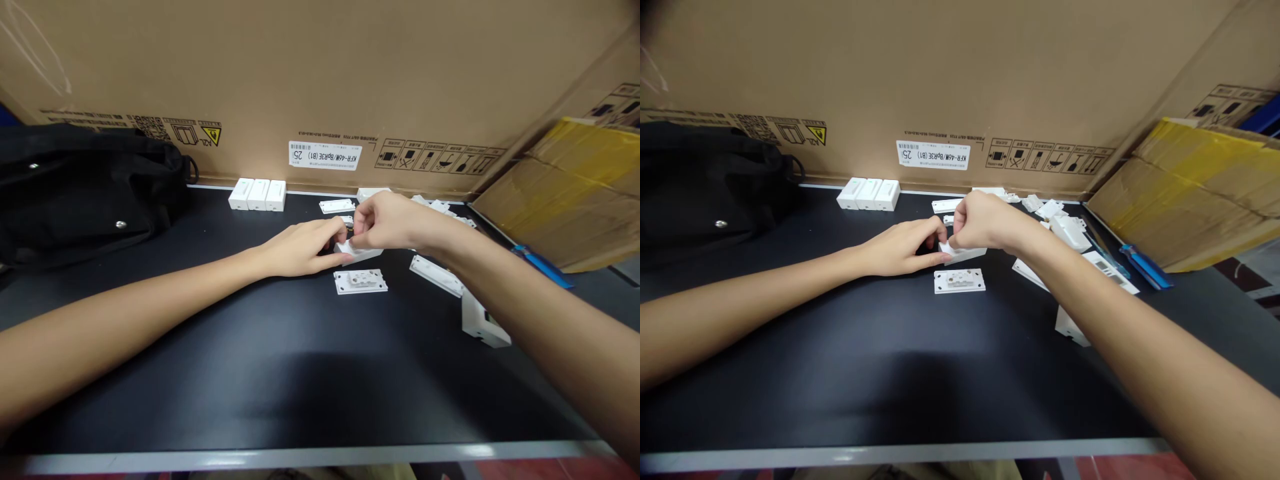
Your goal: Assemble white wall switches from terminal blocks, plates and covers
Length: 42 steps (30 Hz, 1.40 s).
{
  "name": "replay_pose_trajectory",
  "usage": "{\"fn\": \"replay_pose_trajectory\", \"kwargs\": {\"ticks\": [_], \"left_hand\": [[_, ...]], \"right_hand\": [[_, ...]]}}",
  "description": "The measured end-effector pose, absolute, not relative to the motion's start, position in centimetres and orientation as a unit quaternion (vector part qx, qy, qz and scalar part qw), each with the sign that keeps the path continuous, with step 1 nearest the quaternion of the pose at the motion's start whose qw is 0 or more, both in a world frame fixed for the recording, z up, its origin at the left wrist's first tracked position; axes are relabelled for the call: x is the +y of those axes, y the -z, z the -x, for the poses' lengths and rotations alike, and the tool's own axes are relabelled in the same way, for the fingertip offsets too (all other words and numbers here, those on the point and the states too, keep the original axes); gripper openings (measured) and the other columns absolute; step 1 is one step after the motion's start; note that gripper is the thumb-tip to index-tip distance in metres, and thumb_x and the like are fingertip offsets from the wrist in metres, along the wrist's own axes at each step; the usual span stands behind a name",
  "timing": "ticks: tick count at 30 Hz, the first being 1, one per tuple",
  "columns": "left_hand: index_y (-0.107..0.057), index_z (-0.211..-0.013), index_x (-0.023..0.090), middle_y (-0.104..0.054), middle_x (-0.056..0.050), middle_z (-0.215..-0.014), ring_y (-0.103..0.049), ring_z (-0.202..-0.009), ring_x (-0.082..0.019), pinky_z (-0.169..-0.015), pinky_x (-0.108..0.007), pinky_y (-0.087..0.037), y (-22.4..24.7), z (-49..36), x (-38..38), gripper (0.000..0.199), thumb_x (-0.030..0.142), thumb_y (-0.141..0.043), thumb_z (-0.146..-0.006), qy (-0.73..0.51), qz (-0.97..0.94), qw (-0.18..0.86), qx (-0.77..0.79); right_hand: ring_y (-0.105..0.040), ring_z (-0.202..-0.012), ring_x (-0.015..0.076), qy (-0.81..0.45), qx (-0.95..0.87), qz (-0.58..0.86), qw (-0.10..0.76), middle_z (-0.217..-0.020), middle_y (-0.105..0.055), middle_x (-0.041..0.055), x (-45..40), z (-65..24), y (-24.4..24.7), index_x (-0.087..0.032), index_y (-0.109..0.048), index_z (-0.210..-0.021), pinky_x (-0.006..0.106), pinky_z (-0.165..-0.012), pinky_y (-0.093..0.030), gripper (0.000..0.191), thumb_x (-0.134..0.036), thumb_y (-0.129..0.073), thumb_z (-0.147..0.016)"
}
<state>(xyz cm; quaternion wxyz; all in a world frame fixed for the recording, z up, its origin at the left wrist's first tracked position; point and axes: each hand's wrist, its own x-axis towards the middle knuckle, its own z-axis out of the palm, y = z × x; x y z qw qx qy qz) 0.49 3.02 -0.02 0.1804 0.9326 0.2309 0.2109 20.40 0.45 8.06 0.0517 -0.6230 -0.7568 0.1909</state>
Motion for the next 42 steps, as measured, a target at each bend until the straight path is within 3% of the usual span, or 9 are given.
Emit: {"fn": "replay_pose_trajectory", "kwargs": {"ticks": [11,15,21,30,37,42], "left_hand": [[-0.051,-0.103,0.022,-0.066,-0.003,-0.097,-0.061,-0.081,-0.019,-0.068,-0.031,-0.043,0.3,-0.4,3.2,0.028,0.049,-0.059,-0.1,-0.211,-0.934,0.172,0.231],[-0.054,-0.104,0.022,-0.066,-0.003,-0.095,-0.061,-0.079,-0.018,-0.067,-0.031,-0.042,0.3,-0.3,3.1,0.017,0.039,-0.057,-0.101,-0.207,-0.936,0.168,0.231],[-0.054,-0.107,0.022,-0.067,-0.004,-0.099,-0.064,-0.083,-0.019,-0.068,-0.031,-0.044,0.2,-0.4,2.9,0.02,0.04,-0.058,-0.099,-0.202,-0.934,0.168,0.241],[-0.054,-0.11,0.023,-0.069,-0.004,-0.107,-0.065,-0.088,-0.02,-0.071,-0.032,-0.047,-0.1,-0.4,2.7,0.021,0.038,-0.059,-0.097,-0.203,-0.933,0.164,0.249],[-0.055,-0.123,0.025,-0.068,-0.005,-0.125,-0.067,-0.108,-0.023,-0.083,-0.033,-0.05,-0.1,-0.3,2.7,0.035,0.051,-0.059,-0.099,-0.196,-0.938,0.159,0.238],[-0.056,-0.125,0.026,-0.067,-0.004,-0.131,-0.065,-0.114,-0.022,-0.089,-0.034,-0.051,0.0,-0.3,2.7,0.029,0.042,-0.058,-0.101,-0.196,-0.942,0.15,0.23]], "right_hand": [[-0.052,-0.061,0.0168,-0.217,-0.763,0.608,0.006,-0.065,-0.061,0.0018,2.0,-20.7,-7.8,-0.022,-0.061,-0.064,0.031,-0.052,-0.036,0.016,-0.017,-0.076,-0.063],[-0.058,-0.066,0.019,-0.258,-0.762,0.593,0.027,-0.073,-0.069,0.0051,2.2,-21.7,-7.5,-0.022,-0.065,-0.069,0.031,-0.053,-0.041,0.009,-0.016,-0.071,-0.068],[-0.065,-0.073,0.0225,-0.317,-0.765,0.558,0.058,-0.078,-0.073,0.0067,1.8,-22.5,-7.3,-0.023,-0.07,-0.072,0.031,-0.057,-0.048,0.005,-0.02,-0.067,-0.075],[-0.064,-0.071,0.0178,-0.185,-0.823,0.533,0.067,-0.081,-0.074,0.0018,1.1,-23.4,-7.3,-0.021,-0.074,-0.086,0.029,-0.064,-0.045,0.014,-0.021,-0.064,-0.077],[-0.053,-0.059,0.014,-0.174,-0.824,0.538,0.023,-0.068,-0.067,0.0009,0.8,-22.8,-7.8,-0.02,-0.067,-0.073,0.029,-0.055,-0.036,0.011,-0.023,-0.063,-0.082],[-0.057,-0.061,0.0151,-0.15,-0.847,0.511,-0.008,-0.067,-0.068,-0.0002,2.7,-22.9,-7.5,-0.02,-0.074,-0.079,0.028,-0.056,-0.038,0.014,-0.016,-0.062,-0.074]]}}
